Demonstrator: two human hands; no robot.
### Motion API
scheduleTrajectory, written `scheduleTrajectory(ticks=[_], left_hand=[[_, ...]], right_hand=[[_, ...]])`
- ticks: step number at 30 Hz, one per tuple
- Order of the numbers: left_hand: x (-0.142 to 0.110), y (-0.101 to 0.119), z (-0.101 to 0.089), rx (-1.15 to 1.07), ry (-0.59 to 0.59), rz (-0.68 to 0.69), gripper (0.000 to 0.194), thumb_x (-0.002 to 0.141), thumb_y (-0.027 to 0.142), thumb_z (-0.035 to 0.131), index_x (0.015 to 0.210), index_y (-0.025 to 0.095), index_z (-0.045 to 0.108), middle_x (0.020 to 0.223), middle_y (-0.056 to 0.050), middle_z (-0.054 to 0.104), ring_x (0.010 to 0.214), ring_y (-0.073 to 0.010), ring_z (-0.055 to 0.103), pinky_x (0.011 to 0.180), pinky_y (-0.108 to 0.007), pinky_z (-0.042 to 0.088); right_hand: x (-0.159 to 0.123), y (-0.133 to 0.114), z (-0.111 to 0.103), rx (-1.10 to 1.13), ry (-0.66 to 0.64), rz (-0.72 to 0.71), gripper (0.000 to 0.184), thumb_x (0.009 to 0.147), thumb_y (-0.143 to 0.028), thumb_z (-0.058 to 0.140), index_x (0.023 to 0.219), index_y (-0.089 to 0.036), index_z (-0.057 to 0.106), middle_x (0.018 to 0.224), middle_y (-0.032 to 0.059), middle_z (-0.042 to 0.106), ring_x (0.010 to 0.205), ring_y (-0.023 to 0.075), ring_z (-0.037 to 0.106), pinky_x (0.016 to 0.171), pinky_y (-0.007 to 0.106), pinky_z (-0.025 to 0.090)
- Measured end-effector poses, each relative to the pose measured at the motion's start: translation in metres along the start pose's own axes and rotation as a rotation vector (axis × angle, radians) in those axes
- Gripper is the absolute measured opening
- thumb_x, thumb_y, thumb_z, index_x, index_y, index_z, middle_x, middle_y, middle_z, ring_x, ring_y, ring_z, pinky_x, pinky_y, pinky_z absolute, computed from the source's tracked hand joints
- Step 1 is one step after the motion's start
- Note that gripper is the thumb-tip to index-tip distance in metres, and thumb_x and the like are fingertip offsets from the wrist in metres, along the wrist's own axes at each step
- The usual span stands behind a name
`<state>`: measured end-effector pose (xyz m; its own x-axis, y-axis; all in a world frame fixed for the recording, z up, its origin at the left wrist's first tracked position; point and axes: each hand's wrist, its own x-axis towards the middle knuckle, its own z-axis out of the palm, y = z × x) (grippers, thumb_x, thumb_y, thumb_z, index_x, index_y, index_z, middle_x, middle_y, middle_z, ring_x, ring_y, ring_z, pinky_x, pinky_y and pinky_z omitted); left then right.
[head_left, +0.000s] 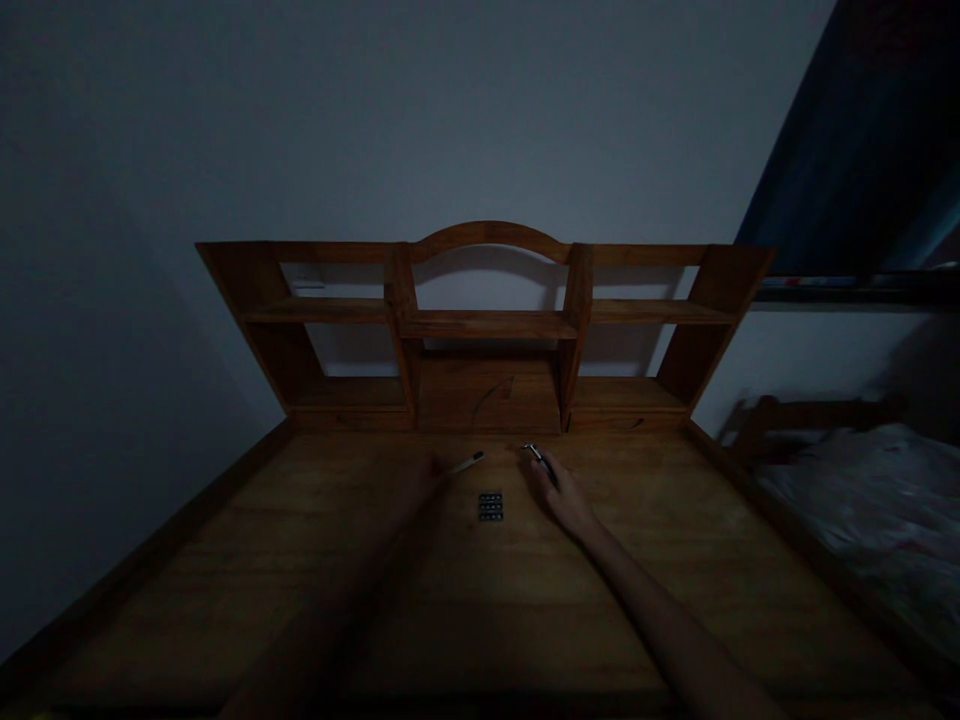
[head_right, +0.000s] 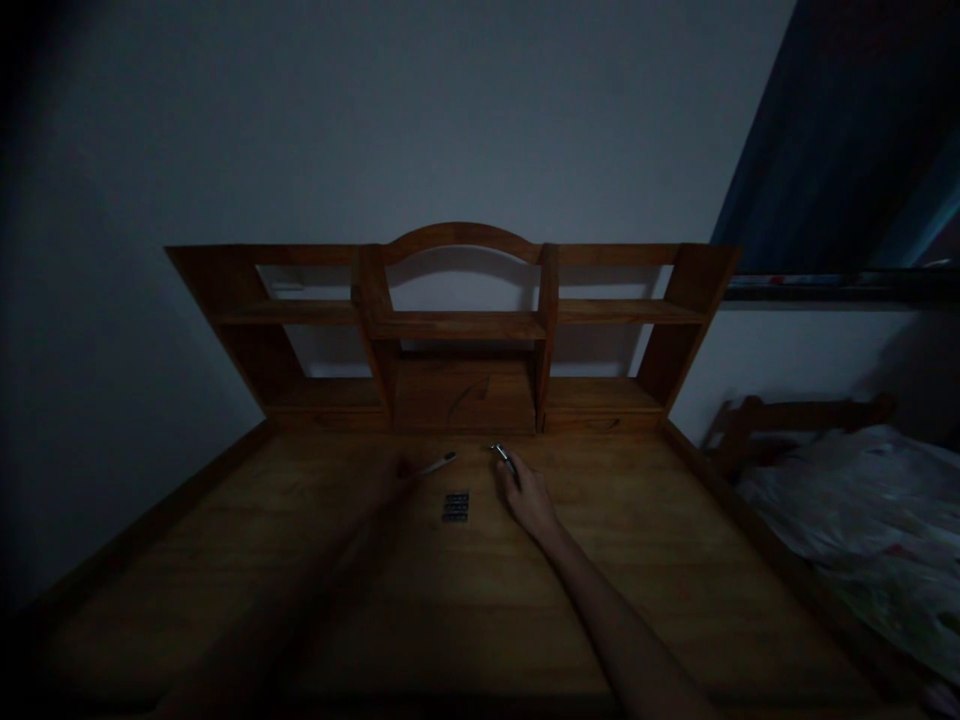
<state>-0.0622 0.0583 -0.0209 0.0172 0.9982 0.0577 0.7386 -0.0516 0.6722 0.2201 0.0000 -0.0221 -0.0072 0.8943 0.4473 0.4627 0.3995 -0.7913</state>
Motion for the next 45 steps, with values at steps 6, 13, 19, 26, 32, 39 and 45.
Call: scheduleTrajectory(ticks=[6,13,19,26,32,39,45], left_hand=[[0.002,0.02,0.013,-0.048,-0.048,0.136,0.032,0.086,0.044,0.046,0.091,0.017,0.063,0.086,-0.004,0.067,0.081,-0.0206,0.061,0.07,-0.029,0.046],[-0.022,0.054,0.028,-0.204,0.088,0.528,0.041,0.096,0.033,0.028,0.134,0.029,0.043,0.13,-0.002,0.053,0.115,-0.0178,0.052,0.1,-0.033,0.039],[-0.031,0.054,0.03,-0.055,0.055,0.565,0.046,0.096,0.026,0.027,0.141,0.031,0.032,0.121,-0.006,0.055,0.106,-0.018,0.055,0.095,-0.033,0.044],[-0.035,0.055,0.035,-0.068,0.011,0.57,0.045,0.096,0.027,0.027,0.14,0.035,0.032,0.134,-0.001,0.05,0.117,-0.0178,0.051,0.1,-0.033,0.042],[-0.028,0.053,0.03,-0.185,0.063,0.527,0.044,0.096,0.03,0.028,0.139,0.029,0.037,0.137,0.0,0.049,0.123,-0.0169,0.047,0.106,-0.033,0.036],[-0.031,0.052,0.027,-0.137,-0.052,0.595,0.042,0.096,0.034,0.031,0.137,0.033,0.039,0.138,0.002,0.048,0.123,-0.0184,0.048,0.104,-0.034,0.039],[-0.024,0.049,0.028,-0.251,0.043,0.483,0.043,0.096,0.035,0.029,0.137,0.028,0.04,0.14,0.001,0.045,0.127,-0.0162,0.044,0.109,-0.033,0.033]], right_hand=[[0.005,0.012,0.007,0.516,-0.002,0.376,0.036,0.078,-0.05,0.059,0.097,-0.019,0.054,0.067,-0.0016,0.059,0.049,0.0104,0.049,0.041,0.019,0.037],[0.003,0.003,0.006,1.018,-0.31,0.559,0.042,0.084,-0.053,0.052,0.111,-0.022,0.052,0.054,-0.0088,0.039,0.034,0.0035,0.019,0.03,0.014,0.013],[-0.001,-0.013,0.012,1.073,-0.343,0.606,0.04,0.087,-0.051,0.05,0.117,-0.025,0.053,0.052,-0.0099,0.03,0.035,0.0047,0.016,0.031,0.015,0.02],[0.0,-0.01,0.013,1.155,-0.344,0.645,0.033,0.087,-0.047,0.053,0.11,-0.024,0.056,0.051,-0.0096,0.028,0.037,0.0046,0.014,0.033,0.015,0.015],[0.003,-0.004,0.005,1.31,-0.323,0.683,0.027,0.089,-0.036,0.05,0.11,-0.02,0.058,0.053,-0.008,0.024,0.041,0.0071,0.021,0.037,0.017,0.021],[0.002,0.002,0.008,1.319,-0.369,0.666,0.021,0.09,-0.032,0.048,0.098,-0.015,0.058,0.057,-0.0049,0.034,0.045,0.008,0.029,0.041,0.019,0.026],[0.0,0.005,0.008,1.322,-0.57,0.67,0.023,0.091,-0.042,0.046,0.094,-0.021,0.052,0.046,-0.0091,0.027,0.036,0.0066,0.015,0.034,0.018,0.014]])
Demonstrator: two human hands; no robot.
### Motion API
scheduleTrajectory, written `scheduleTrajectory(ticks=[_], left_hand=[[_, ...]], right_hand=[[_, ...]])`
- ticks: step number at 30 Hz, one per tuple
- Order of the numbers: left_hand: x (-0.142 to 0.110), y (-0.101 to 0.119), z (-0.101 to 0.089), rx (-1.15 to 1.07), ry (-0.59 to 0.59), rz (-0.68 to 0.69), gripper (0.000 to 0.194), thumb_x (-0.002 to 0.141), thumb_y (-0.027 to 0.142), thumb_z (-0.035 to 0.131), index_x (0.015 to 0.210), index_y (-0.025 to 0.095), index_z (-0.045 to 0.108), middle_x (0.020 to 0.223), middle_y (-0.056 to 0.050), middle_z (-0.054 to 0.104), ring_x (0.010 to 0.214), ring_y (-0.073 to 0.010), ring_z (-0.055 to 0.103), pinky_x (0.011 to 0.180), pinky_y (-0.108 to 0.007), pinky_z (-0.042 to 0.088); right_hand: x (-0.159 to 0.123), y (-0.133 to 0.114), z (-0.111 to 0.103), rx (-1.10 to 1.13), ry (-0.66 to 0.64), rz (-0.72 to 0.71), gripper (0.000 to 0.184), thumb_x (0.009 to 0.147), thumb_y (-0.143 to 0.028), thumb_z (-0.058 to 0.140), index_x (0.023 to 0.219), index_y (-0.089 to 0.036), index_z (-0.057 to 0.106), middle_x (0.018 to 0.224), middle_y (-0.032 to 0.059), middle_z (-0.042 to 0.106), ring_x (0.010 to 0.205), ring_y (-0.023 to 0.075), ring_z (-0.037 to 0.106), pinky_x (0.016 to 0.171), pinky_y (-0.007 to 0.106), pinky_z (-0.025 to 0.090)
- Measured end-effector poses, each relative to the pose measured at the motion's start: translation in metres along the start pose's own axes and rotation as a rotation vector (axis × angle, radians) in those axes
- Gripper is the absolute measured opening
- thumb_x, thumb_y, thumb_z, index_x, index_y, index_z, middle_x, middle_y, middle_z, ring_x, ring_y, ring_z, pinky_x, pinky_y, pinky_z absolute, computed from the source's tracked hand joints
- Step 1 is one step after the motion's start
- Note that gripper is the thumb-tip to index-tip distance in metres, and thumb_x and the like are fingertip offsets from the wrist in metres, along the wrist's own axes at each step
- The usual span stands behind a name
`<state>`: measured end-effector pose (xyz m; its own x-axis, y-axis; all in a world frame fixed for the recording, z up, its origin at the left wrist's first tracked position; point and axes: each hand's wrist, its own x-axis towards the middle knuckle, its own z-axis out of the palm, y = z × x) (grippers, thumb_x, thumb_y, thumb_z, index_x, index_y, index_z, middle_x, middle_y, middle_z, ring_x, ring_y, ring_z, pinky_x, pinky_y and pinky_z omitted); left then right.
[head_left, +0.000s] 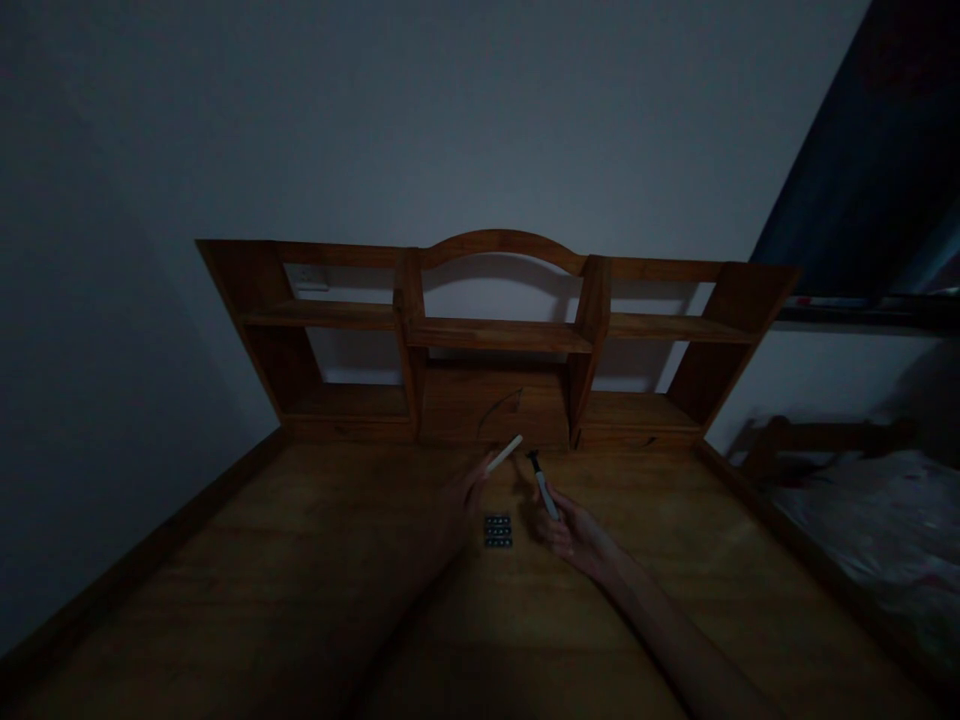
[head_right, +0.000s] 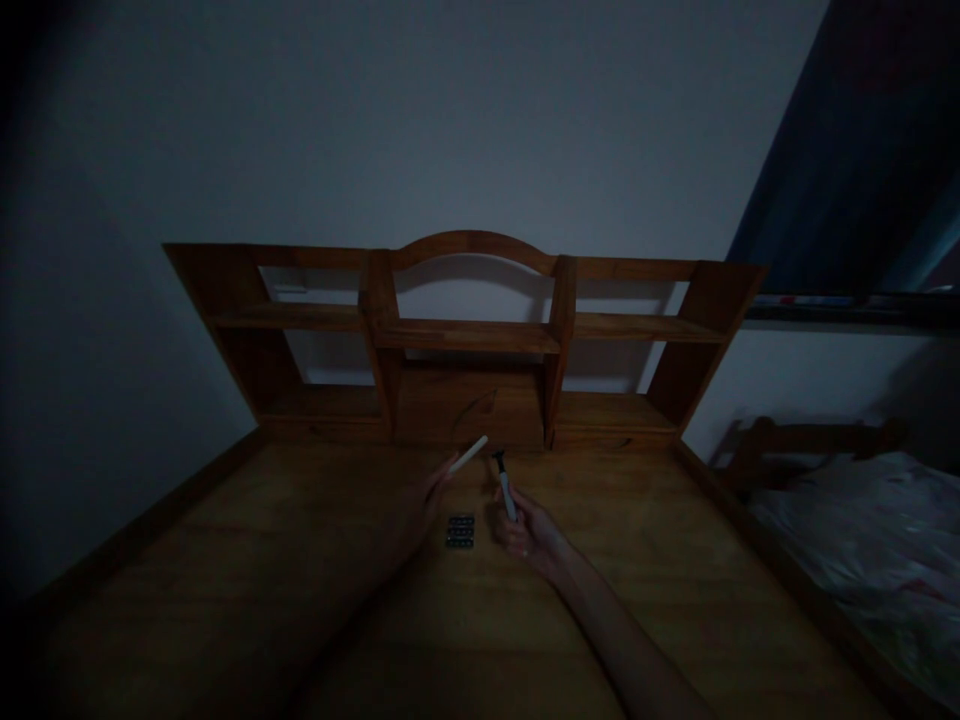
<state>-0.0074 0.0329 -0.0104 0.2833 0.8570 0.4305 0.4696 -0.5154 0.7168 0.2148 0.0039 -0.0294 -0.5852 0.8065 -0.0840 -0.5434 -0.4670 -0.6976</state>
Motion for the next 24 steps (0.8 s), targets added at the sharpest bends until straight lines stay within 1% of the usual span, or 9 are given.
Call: scheduleTrajectory(ticks=[2,5,7,14,17,19,21,22,24], left_hand=[[0.0,0.001,0.0,-0.008,0.011,0.011,0.042,0.096,0.034,0.028,0.137,0.03,0.041,0.14,0.003,0.045,0.126,-0.0151,0.044,0.109,-0.032,0.033],[-0.001,0.005,0.001,0.009,-0.041,0.05,0.041,0.096,0.033,0.029,0.136,0.032,0.042,0.139,0.005,0.046,0.126,-0.0141,0.044,0.109,-0.03,0.033],[-0.002,0.007,0.003,0.018,-0.045,0.037,0.042,0.096,0.033,0.029,0.135,0.031,0.043,0.138,0.005,0.047,0.126,-0.0146,0.044,0.108,-0.03,0.033],[-0.004,0.005,0.006,-0.034,-0.02,0.004,0.042,0.096,0.036,0.03,0.134,0.028,0.046,0.137,0.003,0.049,0.126,-0.0161,0.045,0.108,-0.029,0.033],[-0.006,0.003,0.009,-0.039,-0.02,-0.055,0.042,0.096,0.038,0.029,0.133,0.028,0.046,0.135,0.002,0.051,0.123,-0.0169,0.048,0.107,-0.03,0.034],[-0.006,0.001,0.011,-0.055,-0.033,-0.101,0.041,0.095,0.041,0.03,0.128,0.028,0.05,0.126,0.0,0.059,0.114,-0.0174,0.056,0.1,-0.029,0.04],[-0.006,0.0,0.013,-0.092,-0.051,-0.118,0.039,0.094,0.043,0.031,0.118,0.025,0.056,0.11,-0.001,0.066,0.1,-0.0169,0.062,0.09,-0.027,0.045],[-0.005,-0.001,0.013,-0.114,-0.059,-0.12,0.039,0.094,0.044,0.031,0.113,0.023,0.058,0.103,-0.001,0.068,0.094,-0.0164,0.063,0.086,-0.026,0.046],[-0.004,0.0,0.013,-0.152,-0.059,-0.121,0.039,0.094,0.045,0.031,0.105,0.021,0.06,0.096,-0.001,0.067,0.088,-0.0156,0.062,0.08,-0.024,0.046]], right_hand=[[-0.002,-0.001,0.005,-0.018,-0.015,0.016,0.024,0.09,-0.044,0.046,0.094,-0.022,0.051,0.045,-0.0099,0.026,0.035,0.0065,0.013,0.033,0.018,0.011],[-0.003,-0.002,0.013,-0.047,0.009,0.007,0.026,0.089,-0.047,0.047,0.097,-0.022,0.05,0.045,-0.0101,0.027,0.036,0.0068,0.014,0.033,0.018,0.011],[-0.003,-0.002,0.015,-0.059,0.022,-0.004,0.026,0.089,-0.047,0.048,0.097,-0.022,0.049,0.045,-0.01,0.027,0.036,0.007,0.014,0.033,0.018,0.011],[0.001,0.002,0.006,-0.1,0.041,-0.037,0.028,0.089,-0.049,0.046,0.098,-0.023,0.05,0.045,-0.0103,0.025,0.036,0.007,0.015,0.033,0.018,0.013],[0.001,0.003,0.005,-0.144,0.056,-0.067,0.028,0.089,-0.048,0.047,0.098,-0.022,0.05,0.046,-0.0104,0.025,0.036,0.007,0.015,0.033,0.017,0.014],[0.002,0.005,0.005,-0.192,0.08,-0.113,0.03,0.089,-0.049,0.046,0.098,-0.021,0.051,0.045,-0.0107,0.026,0.035,0.0069,0.016,0.032,0.017,0.015],[0.004,0.007,0.004,-0.247,0.126,-0.169,0.033,0.088,-0.051,0.045,0.098,-0.021,0.052,0.044,-0.0108,0.027,0.034,0.0067,0.016,0.032,0.017,0.016],[0.005,0.008,0.004,-0.276,0.155,-0.198,0.035,0.088,-0.053,0.044,0.099,-0.02,0.052,0.043,-0.0109,0.027,0.034,0.0067,0.015,0.031,0.017,0.017],[0.006,0.01,0.003,-0.356,0.227,-0.255,0.038,0.088,-0.055,0.042,0.1,-0.02,0.053,0.043,-0.0108,0.029,0.033,0.0067,0.017,0.031,0.017,0.018]])
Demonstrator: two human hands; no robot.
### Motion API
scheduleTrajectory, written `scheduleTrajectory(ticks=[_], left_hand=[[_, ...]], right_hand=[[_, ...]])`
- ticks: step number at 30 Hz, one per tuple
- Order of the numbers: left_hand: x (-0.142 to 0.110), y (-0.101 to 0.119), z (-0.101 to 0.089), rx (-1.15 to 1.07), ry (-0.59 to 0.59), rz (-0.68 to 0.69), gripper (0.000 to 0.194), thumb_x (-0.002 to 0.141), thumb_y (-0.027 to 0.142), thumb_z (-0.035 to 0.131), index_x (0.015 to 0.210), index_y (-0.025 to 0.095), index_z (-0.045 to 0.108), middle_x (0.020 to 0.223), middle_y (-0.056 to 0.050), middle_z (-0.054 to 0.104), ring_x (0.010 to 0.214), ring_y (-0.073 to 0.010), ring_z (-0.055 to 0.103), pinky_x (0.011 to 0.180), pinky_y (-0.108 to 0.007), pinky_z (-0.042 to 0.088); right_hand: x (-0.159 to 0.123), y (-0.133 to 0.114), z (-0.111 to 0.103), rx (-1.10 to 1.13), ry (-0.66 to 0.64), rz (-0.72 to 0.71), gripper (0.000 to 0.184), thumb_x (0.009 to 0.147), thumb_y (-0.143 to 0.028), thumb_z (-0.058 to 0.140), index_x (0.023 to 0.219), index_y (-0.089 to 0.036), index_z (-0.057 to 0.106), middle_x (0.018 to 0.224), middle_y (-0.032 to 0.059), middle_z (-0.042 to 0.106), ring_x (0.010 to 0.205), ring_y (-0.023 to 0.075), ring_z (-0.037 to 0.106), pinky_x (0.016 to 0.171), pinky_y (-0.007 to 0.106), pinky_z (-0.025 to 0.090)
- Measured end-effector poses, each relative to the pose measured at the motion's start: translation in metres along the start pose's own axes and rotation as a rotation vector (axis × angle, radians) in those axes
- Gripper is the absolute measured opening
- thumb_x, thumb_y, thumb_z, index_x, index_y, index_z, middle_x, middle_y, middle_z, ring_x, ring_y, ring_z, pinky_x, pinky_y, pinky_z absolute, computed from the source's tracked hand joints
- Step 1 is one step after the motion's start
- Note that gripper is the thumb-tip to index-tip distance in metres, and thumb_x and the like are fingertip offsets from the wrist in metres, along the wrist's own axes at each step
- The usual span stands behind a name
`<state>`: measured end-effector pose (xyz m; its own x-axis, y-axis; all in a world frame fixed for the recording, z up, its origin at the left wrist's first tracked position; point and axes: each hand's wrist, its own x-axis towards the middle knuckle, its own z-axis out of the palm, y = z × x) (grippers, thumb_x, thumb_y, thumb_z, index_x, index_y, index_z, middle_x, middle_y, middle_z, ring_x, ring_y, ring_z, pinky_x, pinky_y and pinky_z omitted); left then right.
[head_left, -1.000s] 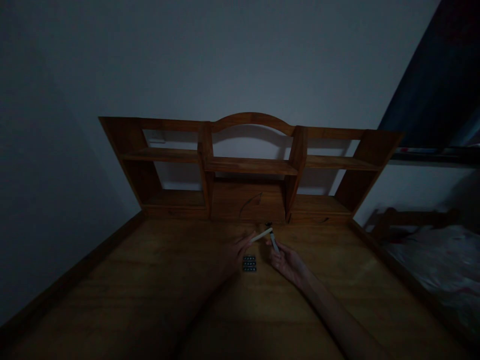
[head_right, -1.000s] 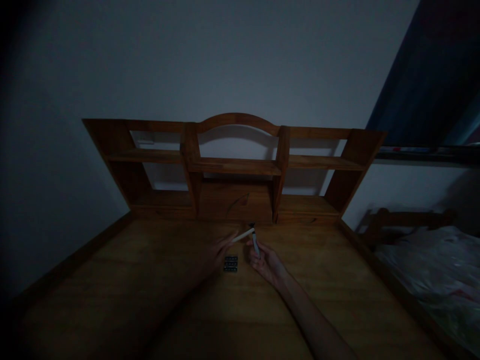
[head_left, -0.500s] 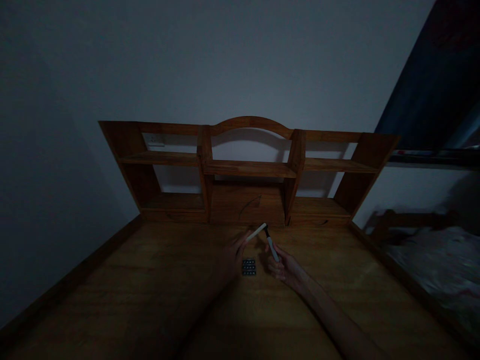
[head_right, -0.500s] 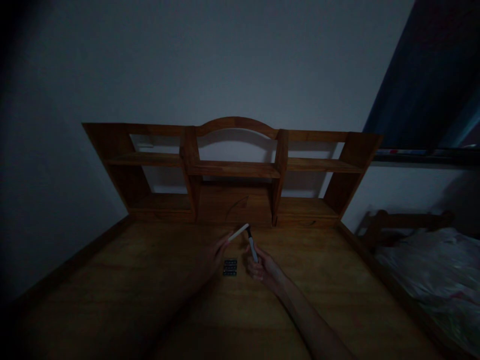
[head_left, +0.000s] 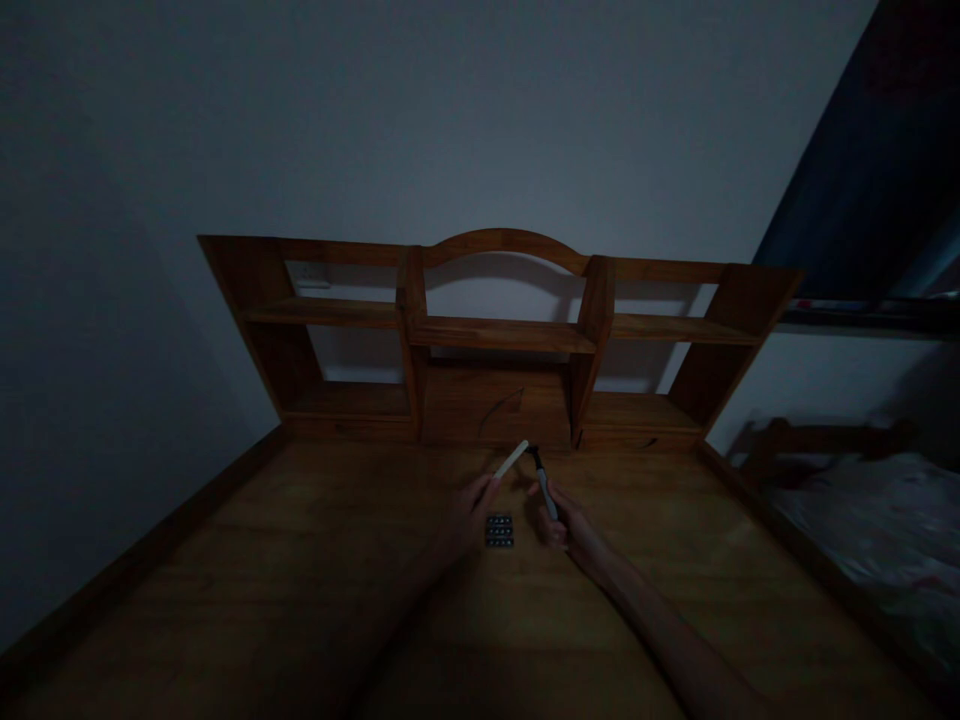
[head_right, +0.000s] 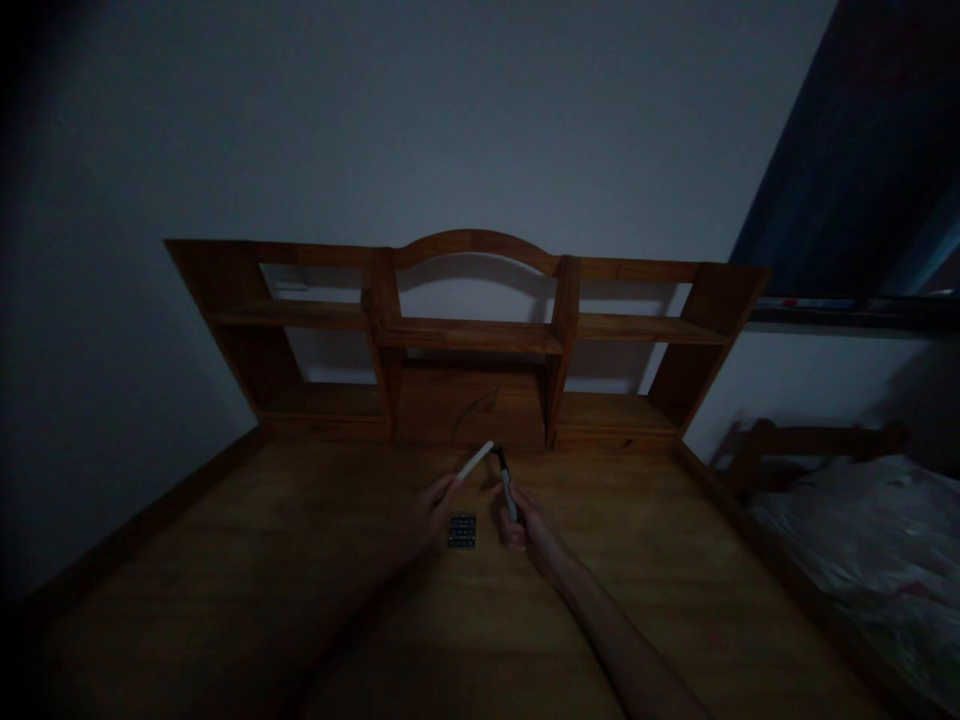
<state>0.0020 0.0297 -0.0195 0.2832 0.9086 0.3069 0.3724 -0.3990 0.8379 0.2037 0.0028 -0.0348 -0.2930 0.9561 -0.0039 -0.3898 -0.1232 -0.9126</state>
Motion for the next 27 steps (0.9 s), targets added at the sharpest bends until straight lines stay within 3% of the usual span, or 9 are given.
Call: scheduleTrajectory(ticks=[5,9,12,14,17,21,27], left_hand=[[0.001,0.001,0.0,-0.094,-0.053,0.006,0.041,0.092,0.047,0.034,0.104,0.02,0.061,0.097,-0.001,0.066,0.091,-0.0167,0.059,0.082,-0.025,0.044],[0.004,-0.002,0.005,-0.18,-0.063,-0.021,0.047,0.089,0.052,0.037,0.105,0.018,0.064,0.096,-0.003,0.066,0.089,-0.0183,0.059,0.08,-0.027,0.045],[0.005,-0.003,0.007,-0.262,-0.079,-0.124,0.053,0.084,0.059,0.04,0.102,0.016,0.065,0.073,-0.002,0.063,0.067,-0.0148,0.057,0.061,-0.024,0.044],[0.004,-0.002,0.006,-0.313,-0.119,-0.244,0.056,0.082,0.062,0.039,0.103,0.016,0.064,0.053,0.003,0.05,0.046,-0.0102,0.045,0.045,-0.021,0.034],[0.002,0.002,0.002,-0.362,-0.153,-0.352,0.056,0.082,0.062,0.039,0.105,0.016,0.062,0.043,0.009,0.031,0.034,-0.0062,0.025,0.036,-0.02,0.018],[0.0,0.008,0.0,-0.438,-0.131,-0.299,0.057,0.084,0.061,0.038,0.109,0.015,0.058,0.045,0.01,0.03,0.034,-0.0057,0.021,0.035,-0.02,0.014],[-0.001,0.005,0.004,-0.388,-0.113,-0.191,0.054,0.085,0.06,0.038,0.111,0.017,0.06,0.046,0.009,0.032,0.037,-0.0062,0.027,0.039,-0.019,0.02]], right_hand=[[-0.002,0.0,0.0,-0.268,0.103,-0.066,0.041,0.088,-0.057,0.041,0.102,-0.02,0.053,0.046,-0.0083,0.04,0.034,0.0065,0.028,0.032,0.015,0.02],[-0.001,0.0,-0.001,-0.284,0.124,-0.062,0.044,0.087,-0.06,0.041,0.103,-0.021,0.052,0.047,-0.0089,0.04,0.034,0.0059,0.026,0.031,0.015,0.02],[0.001,0.0,-0.003,-0.285,0.139,-0.075,0.044,0.086,-0.06,0.042,0.103,-0.021,0.052,0.047,-0.0091,0.039,0.033,0.0058,0.025,0.031,0.015,0.019],[0.001,0.0,-0.003,-0.289,0.139,-0.088,0.044,0.086,-0.061,0.042,0.102,-0.021,0.052,0.046,-0.009,0.039,0.033,0.006,0.025,0.031,0.015,0.018],[0.001,-0.002,-0.003,-0.286,0.134,-0.1,0.043,0.086,-0.06,0.041,0.101,-0.021,0.053,0.045,-0.0092,0.038,0.033,0.006,0.024,0.031,0.015,0.019],[0.0,-0.002,-0.003,-0.284,0.118,-0.096,0.041,0.088,-0.058,0.04,0.1,-0.021,0.052,0.045,-0.0094,0.036,0.034,0.006,0.024,0.032,0.015,0.018],[-0.002,-0.003,0.001,-0.298,0.082,-0.089,0.039,0.089,-0.057,0.039,0.1,-0.021,0.051,0.045,-0.0093,0.036,0.035,0.006,0.024,0.033,0.014,0.016]])
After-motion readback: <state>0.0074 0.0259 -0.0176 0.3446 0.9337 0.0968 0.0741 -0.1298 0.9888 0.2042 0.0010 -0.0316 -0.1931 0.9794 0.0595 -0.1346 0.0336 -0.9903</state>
